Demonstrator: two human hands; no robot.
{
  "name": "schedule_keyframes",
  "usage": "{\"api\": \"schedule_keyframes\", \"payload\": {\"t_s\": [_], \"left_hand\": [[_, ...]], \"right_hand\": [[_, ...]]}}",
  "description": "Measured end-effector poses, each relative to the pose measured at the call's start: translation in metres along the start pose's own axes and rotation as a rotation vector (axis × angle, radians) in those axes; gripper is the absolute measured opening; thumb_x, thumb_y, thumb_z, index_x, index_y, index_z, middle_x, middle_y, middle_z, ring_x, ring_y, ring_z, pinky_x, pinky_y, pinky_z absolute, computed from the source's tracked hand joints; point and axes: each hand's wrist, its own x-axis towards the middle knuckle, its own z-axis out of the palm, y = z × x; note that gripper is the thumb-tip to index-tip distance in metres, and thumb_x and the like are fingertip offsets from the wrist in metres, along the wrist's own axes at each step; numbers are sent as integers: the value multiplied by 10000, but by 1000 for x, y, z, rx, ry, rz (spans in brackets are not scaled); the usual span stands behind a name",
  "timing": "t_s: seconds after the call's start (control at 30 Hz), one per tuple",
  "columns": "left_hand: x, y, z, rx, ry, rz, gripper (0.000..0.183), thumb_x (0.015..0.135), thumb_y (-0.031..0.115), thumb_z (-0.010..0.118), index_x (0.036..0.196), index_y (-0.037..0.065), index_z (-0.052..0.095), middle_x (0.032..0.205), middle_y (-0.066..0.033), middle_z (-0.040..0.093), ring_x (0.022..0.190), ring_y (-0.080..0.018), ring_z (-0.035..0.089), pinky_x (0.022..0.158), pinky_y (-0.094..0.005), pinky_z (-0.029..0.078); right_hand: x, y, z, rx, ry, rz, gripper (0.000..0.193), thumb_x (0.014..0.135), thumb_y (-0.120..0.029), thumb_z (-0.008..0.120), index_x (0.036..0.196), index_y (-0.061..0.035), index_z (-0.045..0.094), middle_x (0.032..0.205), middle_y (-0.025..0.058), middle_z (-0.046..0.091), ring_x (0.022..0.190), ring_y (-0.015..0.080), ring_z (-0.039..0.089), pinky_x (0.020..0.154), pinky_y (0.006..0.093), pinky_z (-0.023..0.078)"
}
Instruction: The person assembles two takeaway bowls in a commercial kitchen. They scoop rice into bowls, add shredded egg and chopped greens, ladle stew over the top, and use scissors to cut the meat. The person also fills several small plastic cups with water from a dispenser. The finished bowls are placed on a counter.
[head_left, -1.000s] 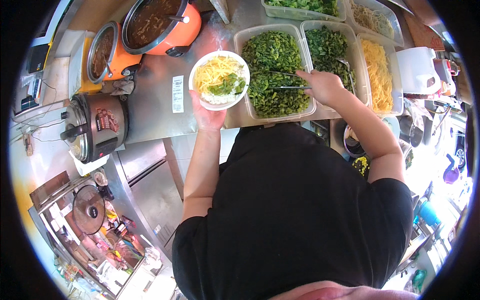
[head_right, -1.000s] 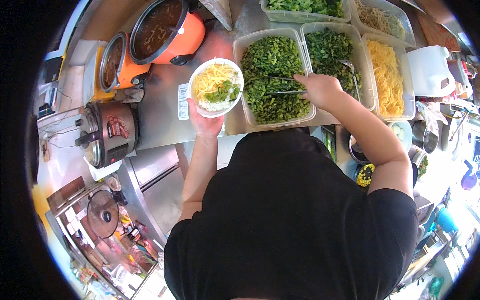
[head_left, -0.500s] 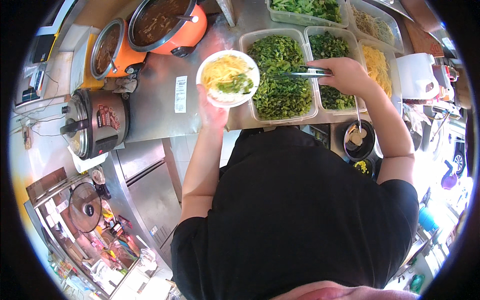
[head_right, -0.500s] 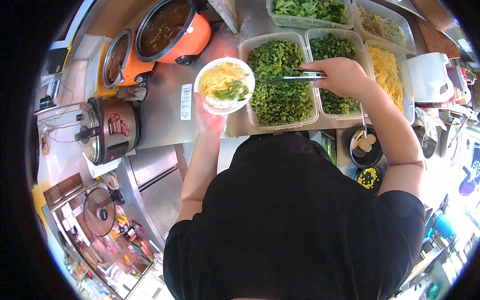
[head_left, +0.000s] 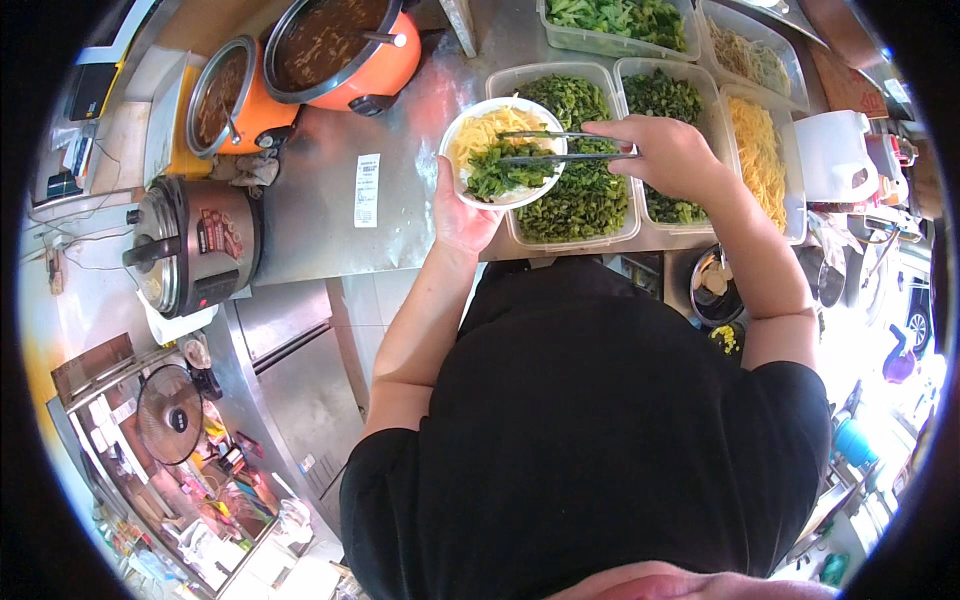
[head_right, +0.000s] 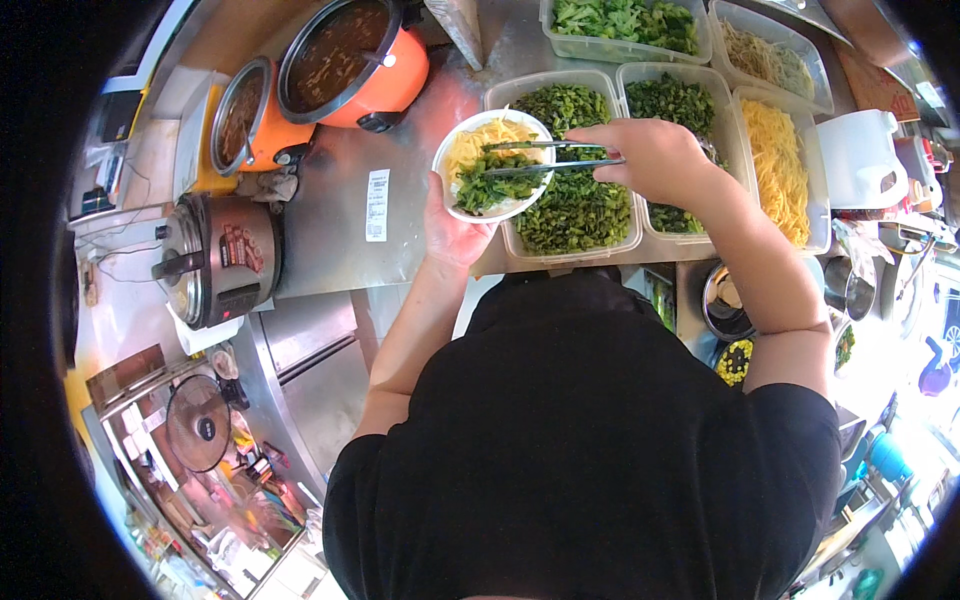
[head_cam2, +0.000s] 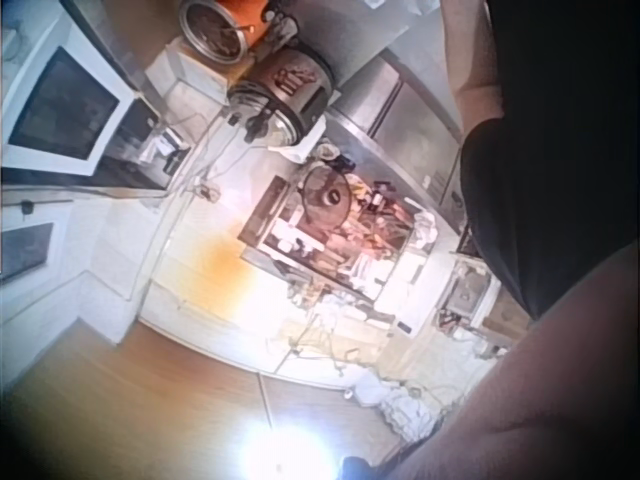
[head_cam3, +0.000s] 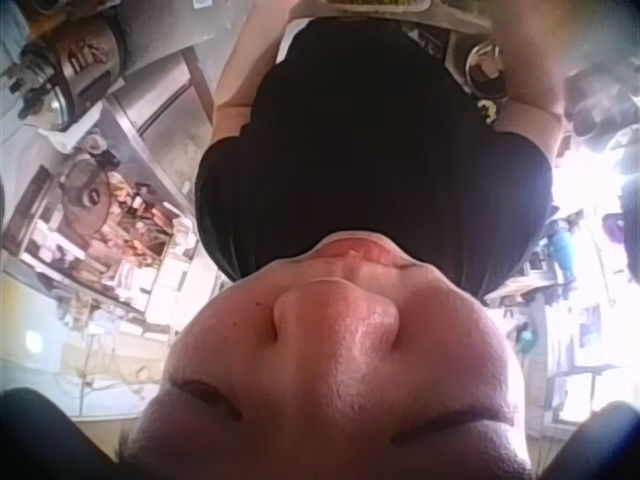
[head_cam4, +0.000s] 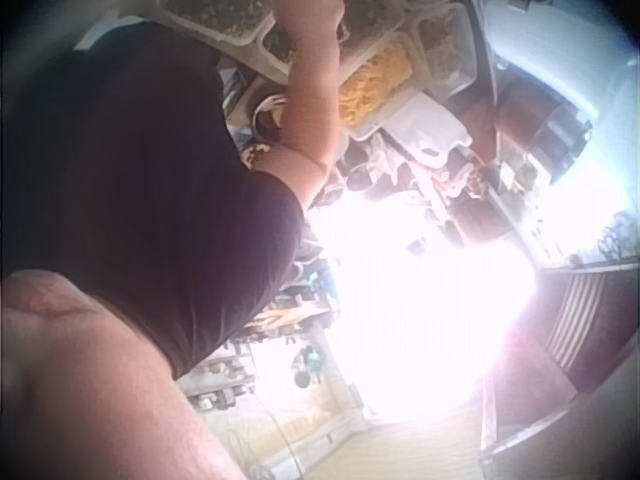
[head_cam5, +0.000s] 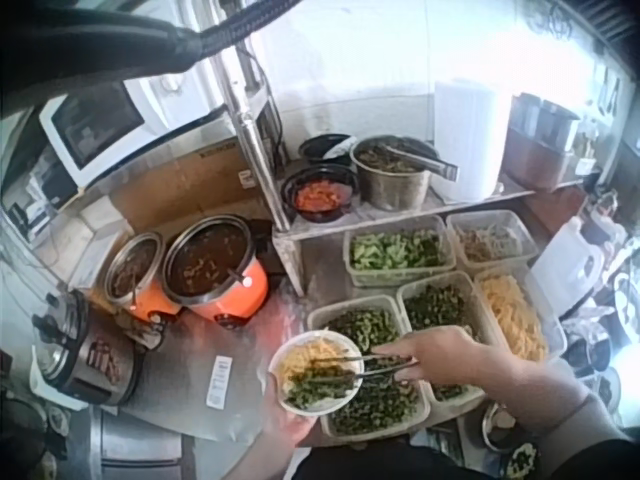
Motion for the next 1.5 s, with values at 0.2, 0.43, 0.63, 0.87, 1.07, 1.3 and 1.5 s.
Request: {"api": "schedule_keyframes", "payload": {"t_s": [0.2, 0.43, 0.63, 0.87, 1.07, 1.3, 1.5], "left_hand": [[-5, 3, -4, -91, 71, 15, 675, 978, 602, 361, 1465, 135, 392, 1476, -96, 438, 1347, -326, 429, 1100, -509, 377], [-2, 1, 0, -66, 54, -17, 721, 927, 639, 452, 1452, 146, 416, 1461, -99, 457, 1322, -323, 453, 1078, -500, 402], [-5, -7, -2, -98, 60, 20, 730, 912, 645, 475, 1447, 152, 426, 1461, -93, 458, 1324, -320, 452, 1082, -498, 398], [-38, 5, -10, -115, 69, 163, 707, 933, 645, 420, 1460, 174, 415, 1481, -77, 439, 1345, -312, 427, 1107, -505, 360], [-72, 46, -36, -18, 81, 296, 713, 984, 637, 267, 1520, 167, 286, 1534, -80, 353, 1401, -320, 345, 1132, -507, 314], [-94, 138, -105, 42, 145, 325, 754, 936, 648, 420, 1509, 169, 316, 1524, -89, 368, 1384, -336, 366, 1121, -541, 323], [-109, 216, -147, 102, 127, 320, 706, 973, 608, 379, 1503, 146, 320, 1508, -90, 392, 1373, -314, 389, 1119, -521, 335]], "right_hand": [[-17, 4, 15, 183, 58, 76, 613, 793, -203, 747, 1361, -331, 555, 954, 72, 657, 821, 257, 657, 745, 361, 531], [-10, 3, 49, 262, 253, 115, 669, 799, -177, 760, 1415, -238, 508, 997, 102, 650, 735, 211, 613, 722, 333, 523], [-10, 15, 66, 489, 382, 151, 665, 853, -200, 726, 1452, -146, 444, 1110, 123, 660, 886, 234, 647, 828, 319, 514], [-12, 35, 73, -221, 184, 212, 828, 774, -407, 767, 1462, -140, 390, 1316, 177, 484, 1186, 363, 512, 914, 461, 489], [64, -15, 37, 585, 248, 12, 593, 889, -228, 692, 1425, -126, 463, 1372, 108, 456, 1232, 229, 480, 962, 362, 441], [225, -99, 31, 274, 184, 93, 672, 896, -338, 658, 1464, -122, 371, 1382, 237, 456, 1219, 339, 543, 1033, 416, 430], [307, -175, 27, -552, -44, 238, 464, 930, -185, 533, 1378, -118, 429, 1246, 213, 552, 1098, 387, 623, 878, 468, 538]]}}
